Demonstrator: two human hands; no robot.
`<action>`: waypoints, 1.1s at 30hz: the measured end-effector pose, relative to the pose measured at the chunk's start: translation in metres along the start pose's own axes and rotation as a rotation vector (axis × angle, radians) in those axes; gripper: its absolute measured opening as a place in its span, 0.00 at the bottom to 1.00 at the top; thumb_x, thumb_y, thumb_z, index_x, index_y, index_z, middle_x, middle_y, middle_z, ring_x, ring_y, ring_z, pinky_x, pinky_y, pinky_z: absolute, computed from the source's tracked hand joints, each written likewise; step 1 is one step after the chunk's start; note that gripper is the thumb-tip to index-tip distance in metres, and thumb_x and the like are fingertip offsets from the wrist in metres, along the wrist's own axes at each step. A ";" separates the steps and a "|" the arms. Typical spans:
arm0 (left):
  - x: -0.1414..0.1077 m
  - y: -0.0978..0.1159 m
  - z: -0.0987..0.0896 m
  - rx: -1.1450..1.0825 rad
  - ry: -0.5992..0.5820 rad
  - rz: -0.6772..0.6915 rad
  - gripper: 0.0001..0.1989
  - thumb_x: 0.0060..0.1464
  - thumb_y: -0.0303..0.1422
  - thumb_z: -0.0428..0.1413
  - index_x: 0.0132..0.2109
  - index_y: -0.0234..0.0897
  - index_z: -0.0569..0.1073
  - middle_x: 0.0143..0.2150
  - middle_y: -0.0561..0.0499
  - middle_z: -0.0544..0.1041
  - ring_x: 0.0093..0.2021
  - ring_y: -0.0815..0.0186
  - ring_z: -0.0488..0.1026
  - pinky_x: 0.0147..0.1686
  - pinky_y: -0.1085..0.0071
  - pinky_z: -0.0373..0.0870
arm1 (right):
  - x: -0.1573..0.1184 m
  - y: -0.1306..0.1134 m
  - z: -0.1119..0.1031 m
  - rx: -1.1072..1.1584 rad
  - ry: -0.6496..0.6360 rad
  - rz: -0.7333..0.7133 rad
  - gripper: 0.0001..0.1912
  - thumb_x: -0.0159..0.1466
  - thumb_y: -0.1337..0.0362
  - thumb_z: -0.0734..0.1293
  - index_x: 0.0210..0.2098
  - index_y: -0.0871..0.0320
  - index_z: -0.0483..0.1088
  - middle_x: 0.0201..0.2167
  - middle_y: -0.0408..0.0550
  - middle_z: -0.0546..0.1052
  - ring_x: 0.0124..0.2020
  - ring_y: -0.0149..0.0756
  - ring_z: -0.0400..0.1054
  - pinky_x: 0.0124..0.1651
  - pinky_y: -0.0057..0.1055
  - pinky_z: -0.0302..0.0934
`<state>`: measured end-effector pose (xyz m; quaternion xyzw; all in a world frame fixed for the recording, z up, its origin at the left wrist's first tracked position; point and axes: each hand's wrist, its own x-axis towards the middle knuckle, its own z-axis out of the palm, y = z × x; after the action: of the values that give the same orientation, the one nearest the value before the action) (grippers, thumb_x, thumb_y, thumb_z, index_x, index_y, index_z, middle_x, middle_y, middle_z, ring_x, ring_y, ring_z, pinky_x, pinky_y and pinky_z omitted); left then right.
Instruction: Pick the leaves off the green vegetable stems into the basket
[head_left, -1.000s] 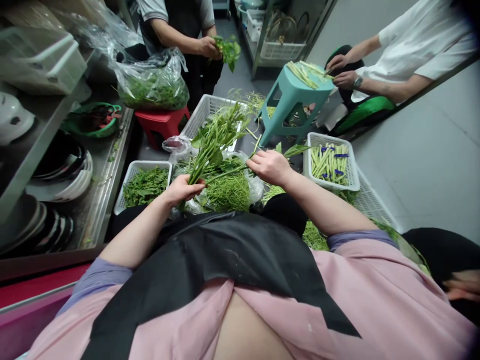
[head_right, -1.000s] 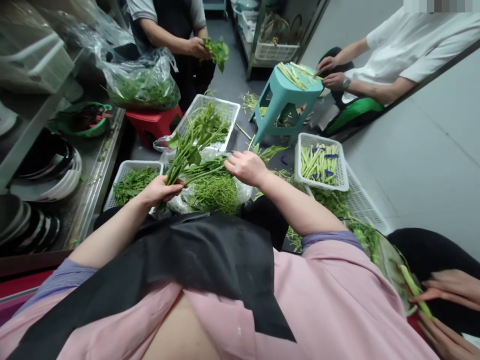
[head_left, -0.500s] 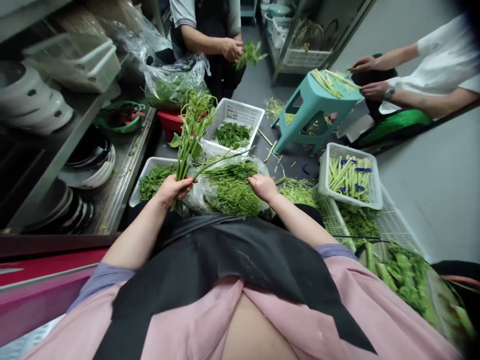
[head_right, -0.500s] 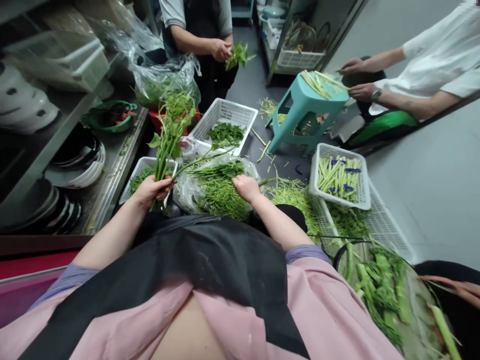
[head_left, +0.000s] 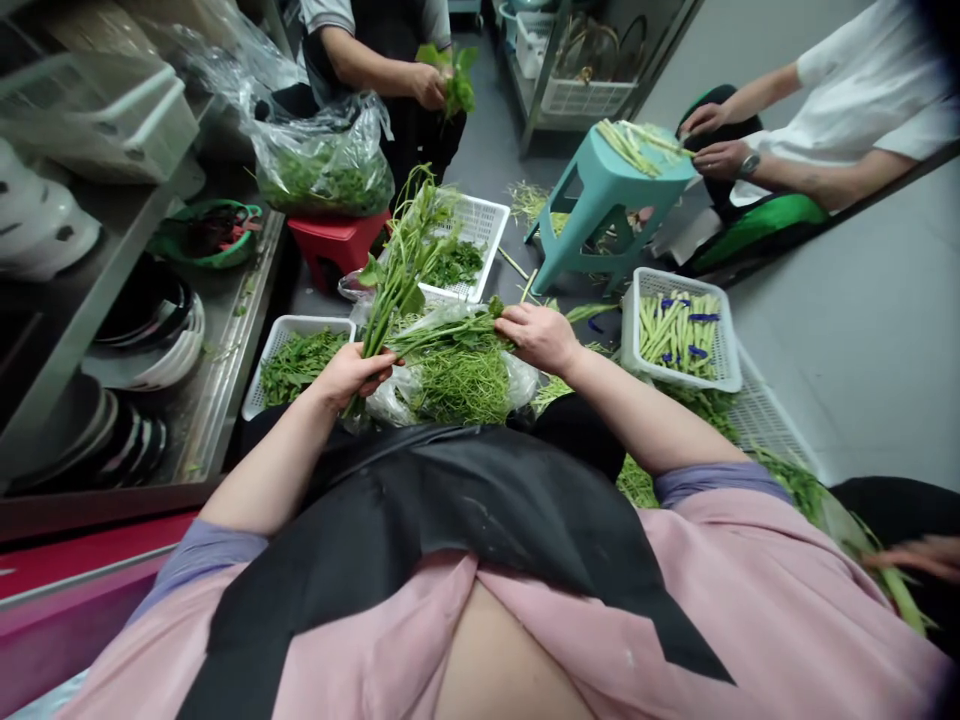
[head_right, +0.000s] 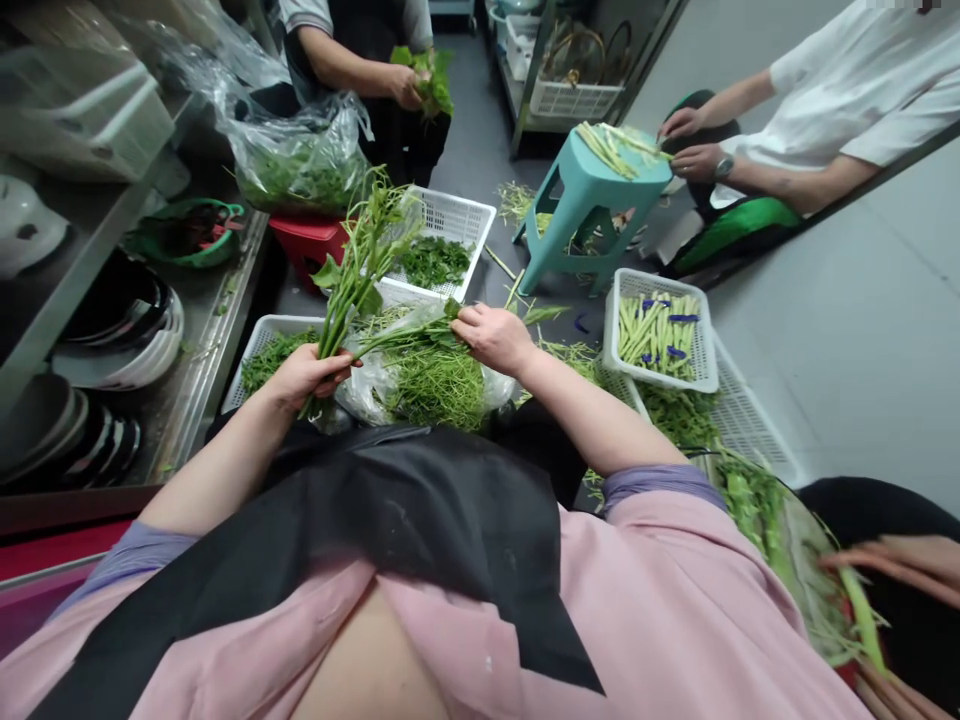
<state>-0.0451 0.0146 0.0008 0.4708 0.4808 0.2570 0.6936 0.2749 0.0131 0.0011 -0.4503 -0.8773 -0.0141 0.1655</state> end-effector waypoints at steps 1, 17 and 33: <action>0.000 0.000 0.001 0.003 -0.001 -0.003 0.25 0.38 0.45 0.68 0.37 0.28 0.73 0.17 0.57 0.64 0.11 0.79 0.54 0.11 0.78 0.44 | -0.001 0.003 0.006 0.129 0.077 0.090 0.14 0.65 0.59 0.59 0.39 0.59 0.73 0.38 0.52 0.74 0.37 0.35 0.64 0.37 0.31 0.56; 0.010 0.005 0.030 0.106 -0.092 0.007 0.22 0.43 0.44 0.66 0.36 0.27 0.74 0.17 0.56 0.64 0.12 0.79 0.54 0.12 0.78 0.45 | 0.028 -0.035 -0.027 -0.156 -0.253 -0.245 0.13 0.69 0.67 0.56 0.44 0.62 0.72 0.37 0.55 0.74 0.41 0.37 0.64 0.41 0.33 0.57; 0.030 0.006 0.060 0.065 -0.119 0.010 0.18 0.47 0.42 0.64 0.36 0.28 0.74 0.16 0.58 0.60 0.12 0.79 0.52 0.13 0.77 0.44 | 0.002 -0.061 0.054 1.321 0.241 0.833 0.12 0.58 0.53 0.63 0.32 0.55 0.61 0.17 0.35 0.60 0.18 0.28 0.59 0.28 0.29 0.62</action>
<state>0.0217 0.0170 -0.0010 0.5099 0.4447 0.2162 0.7039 0.2102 -0.0126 -0.0418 -0.5456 -0.4394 0.5241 0.4844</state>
